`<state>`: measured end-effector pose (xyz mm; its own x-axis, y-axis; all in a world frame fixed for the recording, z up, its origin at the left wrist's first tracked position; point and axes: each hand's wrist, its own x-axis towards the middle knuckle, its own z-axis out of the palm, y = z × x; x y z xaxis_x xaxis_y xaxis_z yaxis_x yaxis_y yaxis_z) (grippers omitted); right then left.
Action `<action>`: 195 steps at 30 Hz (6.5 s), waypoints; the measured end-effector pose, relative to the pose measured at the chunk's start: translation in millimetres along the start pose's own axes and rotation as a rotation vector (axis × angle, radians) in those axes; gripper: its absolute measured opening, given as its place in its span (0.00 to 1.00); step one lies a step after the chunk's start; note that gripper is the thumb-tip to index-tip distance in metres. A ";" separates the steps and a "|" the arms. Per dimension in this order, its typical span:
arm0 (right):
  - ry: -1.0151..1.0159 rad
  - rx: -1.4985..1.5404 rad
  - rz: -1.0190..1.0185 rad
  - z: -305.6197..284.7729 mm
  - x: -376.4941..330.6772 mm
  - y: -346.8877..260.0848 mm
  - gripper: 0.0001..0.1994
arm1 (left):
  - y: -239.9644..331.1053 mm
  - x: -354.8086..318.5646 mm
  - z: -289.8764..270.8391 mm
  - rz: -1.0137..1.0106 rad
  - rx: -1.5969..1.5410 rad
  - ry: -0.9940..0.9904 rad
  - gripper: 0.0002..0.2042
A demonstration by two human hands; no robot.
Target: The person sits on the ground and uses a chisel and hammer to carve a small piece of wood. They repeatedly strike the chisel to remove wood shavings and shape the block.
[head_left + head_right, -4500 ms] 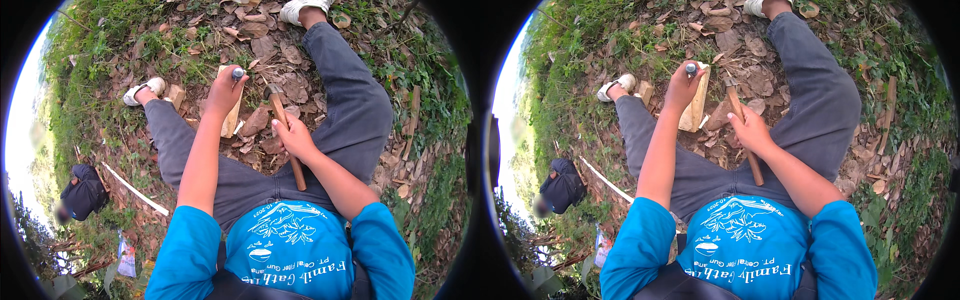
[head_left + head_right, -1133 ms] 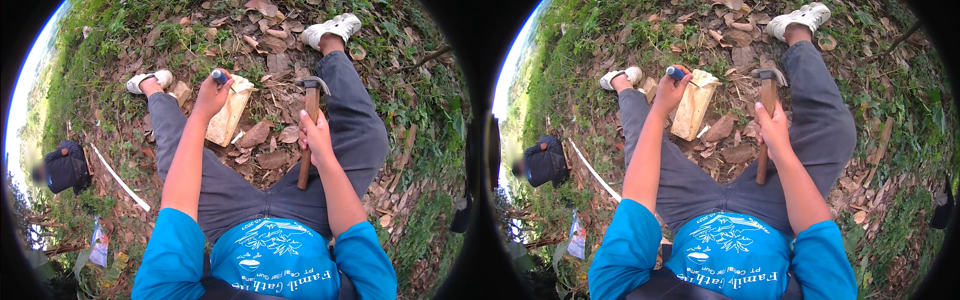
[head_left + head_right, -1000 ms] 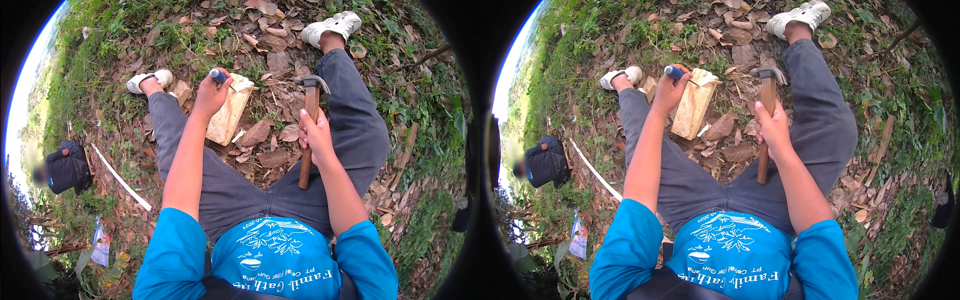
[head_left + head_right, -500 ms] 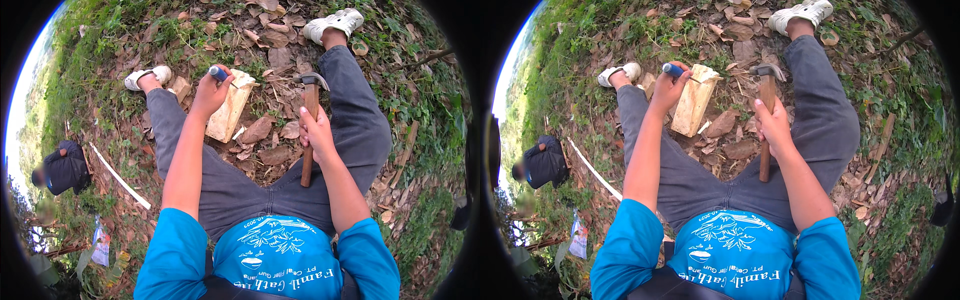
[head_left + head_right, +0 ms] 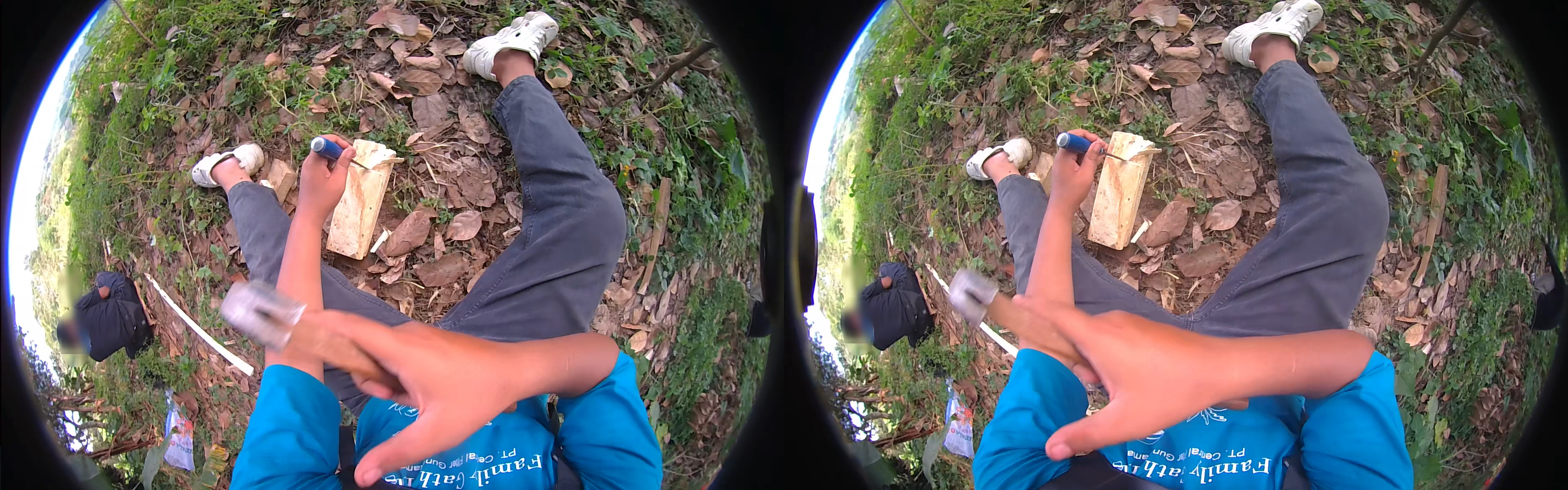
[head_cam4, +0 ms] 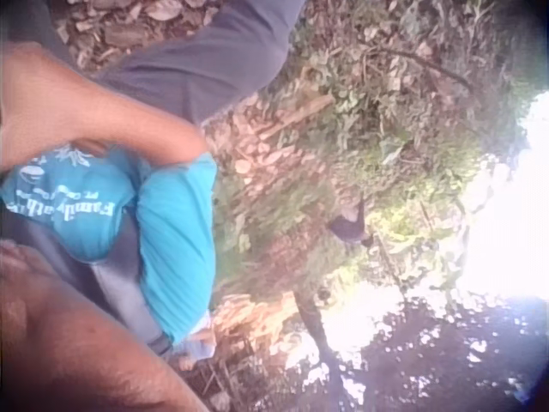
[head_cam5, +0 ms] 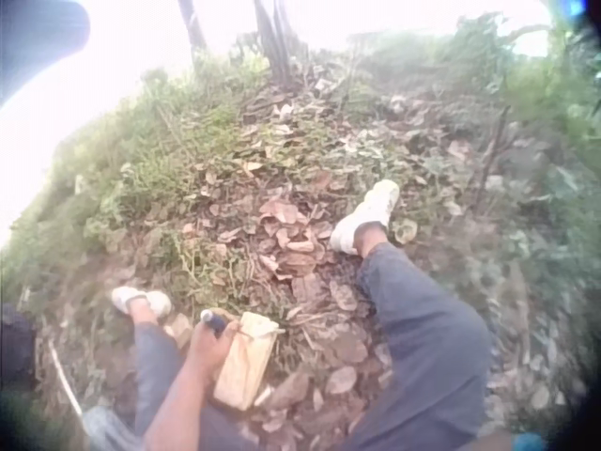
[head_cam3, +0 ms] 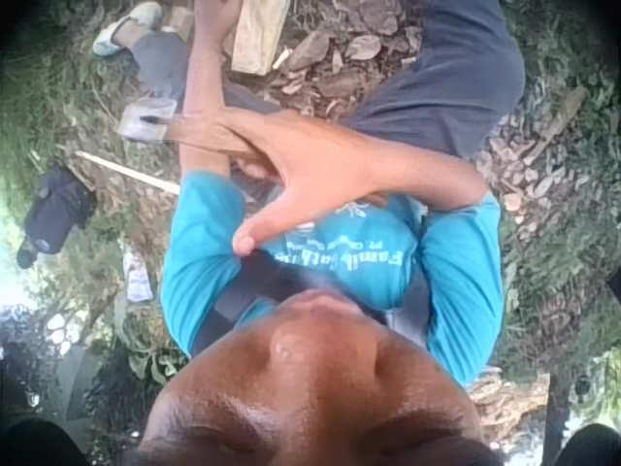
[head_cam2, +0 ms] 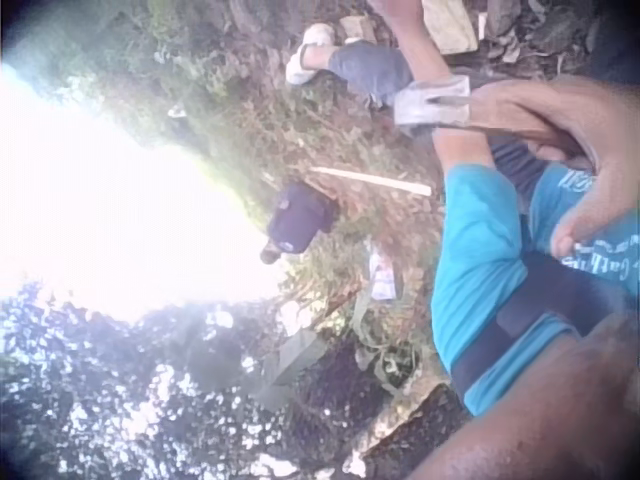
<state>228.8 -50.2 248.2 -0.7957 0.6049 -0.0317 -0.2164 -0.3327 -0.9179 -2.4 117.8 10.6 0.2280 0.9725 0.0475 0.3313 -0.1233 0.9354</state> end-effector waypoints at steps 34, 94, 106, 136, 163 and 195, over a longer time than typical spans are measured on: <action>-0.271 0.038 -0.082 17.9 19.1 -20.1 0.68 | -17.3 -0.1 -29.4 -0.184 -0.237 0.015 0.08; 0.670 -1.247 -0.046 -84.5 89.7 29.8 0.22 | -4.4 -3.6 12.0 0.128 0.114 0.014 0.11; 0.661 -1.155 0.151 -107.8 78.7 46.1 0.20 | -6.9 -4.2 11.6 0.133 0.112 0.011 0.11; 0.640 -1.130 0.191 -108.2 62.9 68.8 0.19 | -5.2 -13.6 22.0 0.143 0.160 -0.062 0.17; 1.076 -0.496 -0.010 -93.7 45.2 90.4 0.18 | 17.8 -23.5 27.5 0.188 0.358 -0.066 0.11; 0.559 -0.783 0.521 -142.6 146.8 125.7 0.21 | -66.9 -79.7 23.2 -0.768 0.685 -0.356 0.71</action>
<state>165.5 99.9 71.8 -0.2730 0.8319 -0.4830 0.6496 -0.2109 -0.7305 -21.4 44.0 -63.9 -0.0422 0.7376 -0.6739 0.9135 0.3016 0.2729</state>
